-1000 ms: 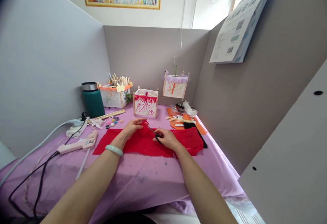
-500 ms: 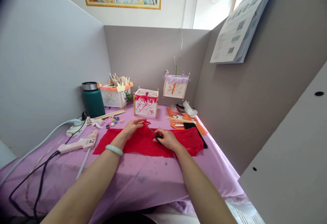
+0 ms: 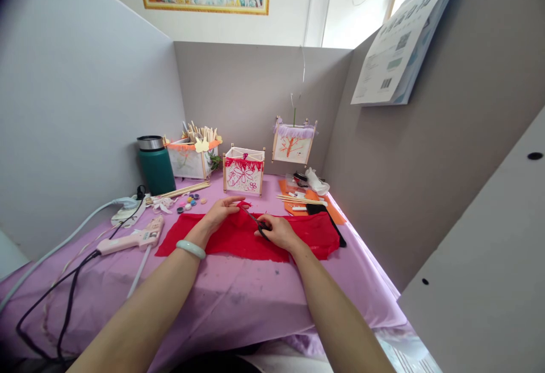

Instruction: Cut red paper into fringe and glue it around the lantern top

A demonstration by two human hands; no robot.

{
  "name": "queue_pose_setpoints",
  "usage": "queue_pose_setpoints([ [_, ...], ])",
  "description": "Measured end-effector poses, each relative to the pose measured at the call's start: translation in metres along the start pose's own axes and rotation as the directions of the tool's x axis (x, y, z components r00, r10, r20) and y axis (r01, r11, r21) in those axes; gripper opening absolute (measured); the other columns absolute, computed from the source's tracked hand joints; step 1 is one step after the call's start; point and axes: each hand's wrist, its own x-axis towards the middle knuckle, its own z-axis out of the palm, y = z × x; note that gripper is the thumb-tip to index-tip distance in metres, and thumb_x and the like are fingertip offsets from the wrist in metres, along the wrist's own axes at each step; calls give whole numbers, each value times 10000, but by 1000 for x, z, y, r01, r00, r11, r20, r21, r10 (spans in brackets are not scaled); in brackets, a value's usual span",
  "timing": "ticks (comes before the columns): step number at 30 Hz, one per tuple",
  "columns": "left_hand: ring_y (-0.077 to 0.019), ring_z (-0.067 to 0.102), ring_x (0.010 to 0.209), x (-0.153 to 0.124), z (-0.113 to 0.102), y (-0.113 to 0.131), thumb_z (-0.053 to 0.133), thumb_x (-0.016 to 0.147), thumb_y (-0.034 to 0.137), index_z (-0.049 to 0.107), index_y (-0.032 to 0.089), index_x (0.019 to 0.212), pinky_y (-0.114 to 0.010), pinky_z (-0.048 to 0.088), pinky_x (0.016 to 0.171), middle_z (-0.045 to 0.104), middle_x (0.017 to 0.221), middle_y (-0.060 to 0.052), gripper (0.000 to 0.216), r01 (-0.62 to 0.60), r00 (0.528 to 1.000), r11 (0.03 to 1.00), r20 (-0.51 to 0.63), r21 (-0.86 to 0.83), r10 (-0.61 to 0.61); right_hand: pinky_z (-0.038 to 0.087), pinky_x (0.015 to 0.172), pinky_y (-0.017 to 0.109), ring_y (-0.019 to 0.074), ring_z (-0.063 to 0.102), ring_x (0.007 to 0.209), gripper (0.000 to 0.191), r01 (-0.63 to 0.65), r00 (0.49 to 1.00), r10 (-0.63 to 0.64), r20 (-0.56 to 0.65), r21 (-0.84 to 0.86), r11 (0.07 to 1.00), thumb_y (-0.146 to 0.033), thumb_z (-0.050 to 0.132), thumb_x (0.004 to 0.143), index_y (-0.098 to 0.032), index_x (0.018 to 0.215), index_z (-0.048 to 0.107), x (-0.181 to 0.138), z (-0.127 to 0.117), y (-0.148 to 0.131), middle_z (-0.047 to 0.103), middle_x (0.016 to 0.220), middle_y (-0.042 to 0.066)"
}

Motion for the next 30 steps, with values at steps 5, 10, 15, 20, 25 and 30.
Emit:
queue_pose_setpoints([
  [5, -268, 635, 906, 2, -2, -2, 717, 562, 155, 580, 82, 1091, -339, 465, 764, 682, 927, -177, 551, 5, 1000, 1000, -10, 6, -5, 310, 527, 196, 100, 449, 571, 321, -3, 1000, 3, 2, -6, 1000, -432, 651, 702, -198, 918, 613, 0, 0, 1, 529, 641, -29],
  [10, -260, 641, 881, 1, -1, -2, 711, 565, 155, 566, 78, 1102, -330, 465, 746, 680, 935, -179, 562, 7, 1000, 1000, -6, 5, -7, 312, 533, 197, 100, 453, 574, 307, -9, 1000, 9, -7, -26, 1000, -419, 655, 701, -201, 914, 615, 0, 0, 2, 539, 648, -29],
  [15, -245, 646, 843, -1, 2, 2, 714, 562, 158, 554, 81, 1115, -321, 464, 728, 692, 874, -151, 581, 3, 1000, 1000, -3, -3, -3, 314, 539, 201, 105, 460, 579, 322, -19, 1000, 18, -26, -44, 999, -422, 657, 697, -198, 926, 616, 1, 0, 3, 541, 652, -24],
  [20, -195, 645, 729, -3, 3, 5, 720, 564, 179, 567, 130, 1057, -280, 462, 655, 690, 800, -81, 518, -33, 999, 999, -30, 17, 33, 302, 527, 196, 104, 454, 576, 318, -24, 999, 22, -39, -36, 999, -418, 648, 703, -194, 926, 618, 1, 1, 7, 527, 649, -24],
  [25, -132, 588, 539, -3, 3, 4, 733, 534, 176, 541, 160, 807, -225, 417, 528, 640, 637, 1, 334, -67, 995, 997, -69, 31, 69, 304, 530, 195, 104, 459, 577, 313, -50, 998, 48, -52, -38, 998, -405, 648, 703, -196, 934, 615, 1, 1, 9, 511, 635, -30],
  [30, -138, 602, 617, 0, -1, 1, 722, 533, 156, 617, 143, 792, -242, 434, 602, 669, 712, -27, 280, -74, 996, 996, -50, 51, 76, 293, 523, 192, 102, 450, 574, 307, -53, 997, 50, -60, -51, 997, -410, 652, 698, -202, 920, 614, 2, 1, 9, 503, 632, -36],
])
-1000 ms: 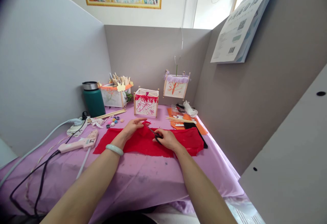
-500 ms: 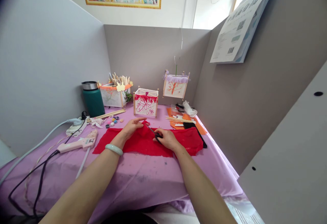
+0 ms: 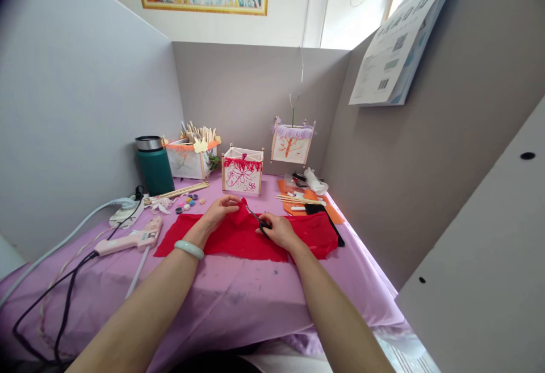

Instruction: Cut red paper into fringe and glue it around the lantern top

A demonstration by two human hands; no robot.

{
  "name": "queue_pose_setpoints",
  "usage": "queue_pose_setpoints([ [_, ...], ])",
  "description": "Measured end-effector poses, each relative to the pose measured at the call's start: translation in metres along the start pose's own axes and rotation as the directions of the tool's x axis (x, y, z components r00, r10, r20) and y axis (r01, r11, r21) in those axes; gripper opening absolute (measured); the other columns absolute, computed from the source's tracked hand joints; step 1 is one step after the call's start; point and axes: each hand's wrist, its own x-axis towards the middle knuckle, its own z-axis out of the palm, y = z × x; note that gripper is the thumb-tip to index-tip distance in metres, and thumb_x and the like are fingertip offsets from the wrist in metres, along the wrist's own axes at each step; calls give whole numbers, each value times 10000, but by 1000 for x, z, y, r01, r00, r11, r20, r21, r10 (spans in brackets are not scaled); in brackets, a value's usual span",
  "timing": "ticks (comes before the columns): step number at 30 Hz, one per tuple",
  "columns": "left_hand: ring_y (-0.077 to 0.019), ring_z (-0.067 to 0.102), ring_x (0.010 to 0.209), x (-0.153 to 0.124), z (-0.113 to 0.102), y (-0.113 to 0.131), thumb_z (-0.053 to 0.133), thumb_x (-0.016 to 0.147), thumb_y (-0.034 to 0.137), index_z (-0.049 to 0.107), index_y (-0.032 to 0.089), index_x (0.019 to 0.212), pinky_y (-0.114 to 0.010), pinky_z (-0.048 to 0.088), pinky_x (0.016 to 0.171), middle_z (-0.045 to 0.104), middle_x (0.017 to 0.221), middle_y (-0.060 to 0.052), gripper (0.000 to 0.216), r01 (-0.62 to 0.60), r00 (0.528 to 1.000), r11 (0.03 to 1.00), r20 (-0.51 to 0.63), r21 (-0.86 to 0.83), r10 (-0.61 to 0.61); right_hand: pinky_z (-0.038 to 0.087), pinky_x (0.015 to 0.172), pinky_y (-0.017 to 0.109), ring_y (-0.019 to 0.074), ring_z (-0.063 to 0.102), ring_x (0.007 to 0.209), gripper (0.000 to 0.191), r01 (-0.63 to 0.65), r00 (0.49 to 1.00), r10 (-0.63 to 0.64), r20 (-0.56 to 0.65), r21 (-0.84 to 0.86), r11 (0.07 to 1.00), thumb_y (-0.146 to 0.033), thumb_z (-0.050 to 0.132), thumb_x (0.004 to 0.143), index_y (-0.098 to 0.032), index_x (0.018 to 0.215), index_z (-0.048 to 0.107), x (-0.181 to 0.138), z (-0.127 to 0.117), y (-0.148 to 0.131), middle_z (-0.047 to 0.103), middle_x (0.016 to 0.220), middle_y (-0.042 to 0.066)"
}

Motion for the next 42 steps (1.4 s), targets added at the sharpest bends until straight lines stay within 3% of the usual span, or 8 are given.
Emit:
queue_pose_setpoints([
  [10, -177, 610, 673, 0, 0, 0, 668, 543, 107, 713, 128, 720, -302, 454, 713, 692, 736, -68, 183, 55, 997, 992, -64, 115, -47, 293, 518, 201, 106, 443, 563, 330, 0, 1000, 0, 5, 27, 1000, -427, 646, 696, -192, 927, 617, -1, -2, -2, 501, 620, -30],
  [19, -166, 613, 649, -1, -1, 6, 685, 557, 112, 704, 129, 799, -292, 468, 679, 686, 724, -58, 243, 43, 987, 999, -158, 19, -39, 304, 523, 201, 103, 443, 575, 399, -8, 1000, 6, 29, 98, 995, -484, 649, 680, -187, 943, 607, -1, -2, -3, 511, 642, -28],
  [28, -136, 611, 632, 3, -8, 2, 736, 524, 139, 681, 123, 915, -238, 458, 595, 687, 792, -66, 395, -4, 984, 993, -177, -115, -16, 315, 523, 205, 102, 425, 580, 442, -28, 999, 24, 24, 185, 982, -488, 657, 662, -164, 957, 598, 0, -3, -4, 489, 640, -28],
  [35, -128, 616, 656, 2, -6, 5, 747, 512, 146, 678, 129, 947, -230, 455, 624, 689, 850, -71, 440, -30, 978, 996, -206, -82, 13, 332, 528, 206, 100, 430, 586, 452, -24, 998, 9, 63, 237, 971, -484, 653, 670, -165, 981, 580, -1, -5, -7, 481, 650, -30],
  [42, -147, 627, 707, 1, -4, 5, 743, 522, 151, 679, 138, 957, -256, 462, 692, 694, 882, -75, 441, -8, 986, 999, -168, -43, 1, 313, 514, 200, 99, 440, 573, 381, 4, 997, -18, 80, 165, 986, -463, 649, 683, -179, 932, 596, -4, -5, -9, 495, 633, -33],
])
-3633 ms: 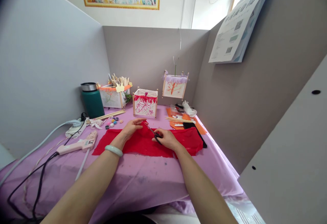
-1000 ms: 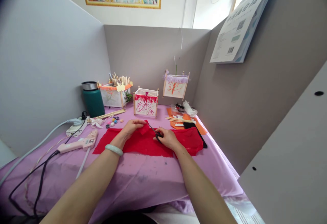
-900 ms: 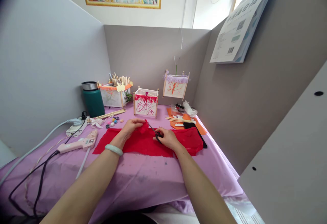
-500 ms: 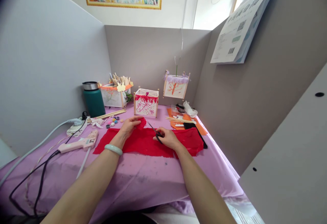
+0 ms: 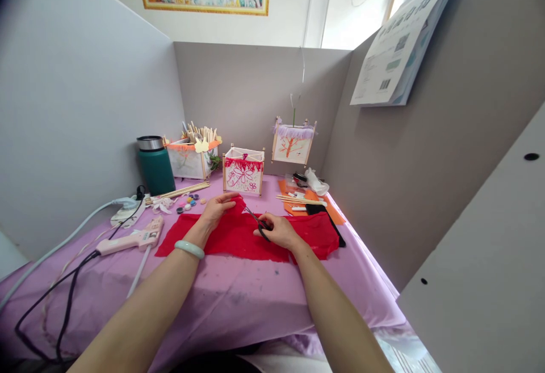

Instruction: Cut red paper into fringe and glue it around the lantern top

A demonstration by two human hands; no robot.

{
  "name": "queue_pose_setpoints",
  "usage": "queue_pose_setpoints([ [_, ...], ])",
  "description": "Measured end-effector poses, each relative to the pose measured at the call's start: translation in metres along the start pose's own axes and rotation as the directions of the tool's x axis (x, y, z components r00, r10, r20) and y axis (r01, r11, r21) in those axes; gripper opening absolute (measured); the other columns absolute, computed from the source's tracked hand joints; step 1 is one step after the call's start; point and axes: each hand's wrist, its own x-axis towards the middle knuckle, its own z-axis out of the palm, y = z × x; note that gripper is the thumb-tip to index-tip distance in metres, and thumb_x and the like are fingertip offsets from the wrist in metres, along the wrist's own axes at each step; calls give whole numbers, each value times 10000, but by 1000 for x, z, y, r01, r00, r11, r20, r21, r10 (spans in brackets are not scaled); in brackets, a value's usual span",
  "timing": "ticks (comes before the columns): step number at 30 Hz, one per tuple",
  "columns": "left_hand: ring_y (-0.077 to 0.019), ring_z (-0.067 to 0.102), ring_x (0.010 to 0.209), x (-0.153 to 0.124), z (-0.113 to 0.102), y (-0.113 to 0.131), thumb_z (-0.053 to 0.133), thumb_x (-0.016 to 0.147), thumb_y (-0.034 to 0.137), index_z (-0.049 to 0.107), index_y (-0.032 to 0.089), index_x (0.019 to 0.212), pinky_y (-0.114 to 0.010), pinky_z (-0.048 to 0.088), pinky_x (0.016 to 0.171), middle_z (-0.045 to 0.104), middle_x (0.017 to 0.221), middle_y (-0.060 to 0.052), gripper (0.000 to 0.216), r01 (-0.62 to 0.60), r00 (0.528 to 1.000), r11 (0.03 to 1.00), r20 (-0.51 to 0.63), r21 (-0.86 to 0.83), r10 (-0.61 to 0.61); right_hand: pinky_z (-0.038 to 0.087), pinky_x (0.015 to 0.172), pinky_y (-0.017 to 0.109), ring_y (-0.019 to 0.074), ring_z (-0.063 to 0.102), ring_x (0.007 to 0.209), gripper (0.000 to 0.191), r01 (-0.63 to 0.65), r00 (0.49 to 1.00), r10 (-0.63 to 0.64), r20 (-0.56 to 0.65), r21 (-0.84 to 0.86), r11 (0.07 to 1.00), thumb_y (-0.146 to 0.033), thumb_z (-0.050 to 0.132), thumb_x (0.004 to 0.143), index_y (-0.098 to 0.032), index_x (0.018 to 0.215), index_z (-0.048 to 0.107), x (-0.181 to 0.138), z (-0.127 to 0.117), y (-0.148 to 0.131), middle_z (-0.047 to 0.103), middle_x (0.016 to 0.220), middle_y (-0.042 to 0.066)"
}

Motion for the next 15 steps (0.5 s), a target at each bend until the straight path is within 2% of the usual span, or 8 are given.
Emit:
queue_pose_setpoints([
  [7, -170, 632, 741, -4, 4, 3, 730, 531, 135, 690, 137, 939, -267, 459, 711, 697, 881, -82, 410, 23, 999, 998, 35, 64, -25, 317, 516, 202, 104, 454, 575, 396, 4, 1000, -4, -17, -17, 1000, -485, 641, 682, -178, 930, 601, 0, 1, 1, 513, 641, -28],
  [15, -174, 631, 758, -4, 4, 3, 716, 540, 131, 700, 149, 922, -273, 463, 715, 697, 893, -78, 383, 30, 999, 995, 12, 99, -31, 305, 508, 202, 101, 432, 558, 394, 10, 999, -11, -45, -23, 1000, -483, 640, 685, -178, 931, 602, 1, 1, 1, 486, 612, -34],
])
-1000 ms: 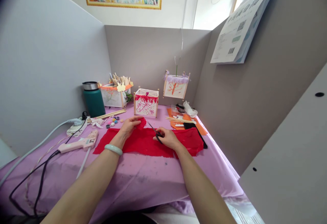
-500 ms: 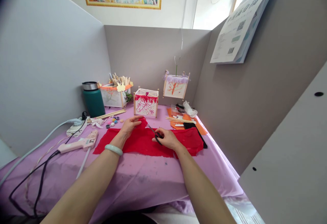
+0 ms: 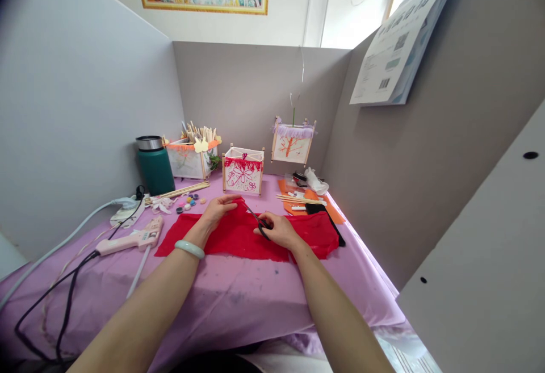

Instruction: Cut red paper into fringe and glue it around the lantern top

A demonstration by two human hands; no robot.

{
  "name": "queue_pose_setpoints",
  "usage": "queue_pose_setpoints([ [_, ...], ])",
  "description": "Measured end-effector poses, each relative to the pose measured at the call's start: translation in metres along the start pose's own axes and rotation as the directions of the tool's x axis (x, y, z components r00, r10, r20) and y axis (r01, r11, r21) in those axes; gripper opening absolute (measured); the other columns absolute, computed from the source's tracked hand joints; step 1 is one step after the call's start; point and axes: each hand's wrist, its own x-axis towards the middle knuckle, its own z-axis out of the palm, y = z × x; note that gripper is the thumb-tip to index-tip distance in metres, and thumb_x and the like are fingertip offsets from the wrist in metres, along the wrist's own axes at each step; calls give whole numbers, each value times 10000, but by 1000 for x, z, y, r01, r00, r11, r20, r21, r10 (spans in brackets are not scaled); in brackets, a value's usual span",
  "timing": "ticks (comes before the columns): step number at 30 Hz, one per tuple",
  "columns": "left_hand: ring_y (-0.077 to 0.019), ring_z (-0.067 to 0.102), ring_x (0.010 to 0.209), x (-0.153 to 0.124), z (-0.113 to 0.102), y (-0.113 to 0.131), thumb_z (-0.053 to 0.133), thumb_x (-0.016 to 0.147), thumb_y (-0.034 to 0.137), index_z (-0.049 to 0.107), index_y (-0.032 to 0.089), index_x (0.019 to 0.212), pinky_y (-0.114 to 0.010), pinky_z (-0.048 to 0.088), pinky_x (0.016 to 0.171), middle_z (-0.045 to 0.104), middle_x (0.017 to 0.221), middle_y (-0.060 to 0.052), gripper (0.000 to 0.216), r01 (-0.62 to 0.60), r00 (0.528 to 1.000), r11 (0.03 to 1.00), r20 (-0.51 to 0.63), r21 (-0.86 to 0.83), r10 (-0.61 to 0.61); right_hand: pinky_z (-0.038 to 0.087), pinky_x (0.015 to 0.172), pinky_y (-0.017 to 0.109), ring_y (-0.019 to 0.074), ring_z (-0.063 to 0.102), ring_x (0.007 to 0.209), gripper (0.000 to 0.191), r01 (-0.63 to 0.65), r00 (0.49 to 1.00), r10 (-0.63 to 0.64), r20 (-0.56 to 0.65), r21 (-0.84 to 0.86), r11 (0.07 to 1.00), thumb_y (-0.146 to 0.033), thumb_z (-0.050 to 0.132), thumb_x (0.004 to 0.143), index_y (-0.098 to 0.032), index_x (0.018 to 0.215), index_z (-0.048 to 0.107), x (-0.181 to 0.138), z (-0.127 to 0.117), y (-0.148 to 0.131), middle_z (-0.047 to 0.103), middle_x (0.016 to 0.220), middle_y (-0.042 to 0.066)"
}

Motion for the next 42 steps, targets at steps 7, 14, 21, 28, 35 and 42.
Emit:
queue_pose_setpoints([
  [7, -165, 634, 735, 1, -1, -2, 714, 549, 129, 695, 147, 945, -268, 466, 708, 698, 898, -79, 397, 10, 1000, 1000, 22, -18, -10, 304, 516, 199, 103, 434, 572, 385, 6, 1000, -6, 8, -5, 1000, -475, 641, 692, -177, 931, 598, 0, 1, 2, 497, 629, -30],
  [14, -167, 633, 726, 2, -2, -2, 713, 553, 128, 688, 143, 961, -273, 464, 698, 696, 903, -84, 409, 25, 999, 1000, 34, -15, -24, 302, 518, 200, 100, 424, 573, 384, 8, 1000, -8, 7, 5, 1000, -478, 641, 689, -173, 918, 598, 0, 0, -1, 480, 626, -33],
  [21, -129, 611, 659, 0, -1, -1, 715, 546, 138, 683, 132, 963, -232, 443, 635, 697, 880, -77, 418, 34, 999, 999, 33, -15, -33, 296, 517, 199, 99, 424, 570, 364, 11, 1000, -11, 7, 13, 1000, -467, 643, 699, -181, 917, 590, 1, 0, 1, 484, 628, -34],
  [28, -119, 605, 637, 1, -3, -3, 710, 546, 131, 682, 133, 966, -222, 437, 617, 699, 855, -69, 421, 39, 998, 999, 44, -27, -38, 296, 522, 198, 100, 427, 574, 344, 8, 1000, -9, 14, 7, 1000, -456, 642, 706, -188, 914, 587, 1, 1, 3, 484, 630, -37],
  [35, -142, 622, 663, 2, -2, -3, 717, 540, 136, 684, 131, 970, -241, 452, 631, 698, 894, -87, 431, 36, 999, 999, 28, -14, -36, 294, 521, 198, 100, 427, 575, 347, 8, 1000, -8, 14, 2, 1000, -458, 638, 709, -186, 917, 587, 1, 1, 4, 483, 629, -37],
  [42, -139, 626, 647, 2, -2, -3, 735, 523, 145, 679, 115, 967, -222, 448, 597, 700, 868, -94, 448, 23, 999, 999, 46, -26, -22, 285, 513, 197, 99, 422, 565, 346, 13, 1000, -13, 13, -14, 1000, -450, 646, 704, -186, 919, 588, 1, 1, 7, 476, 620, -37],
])
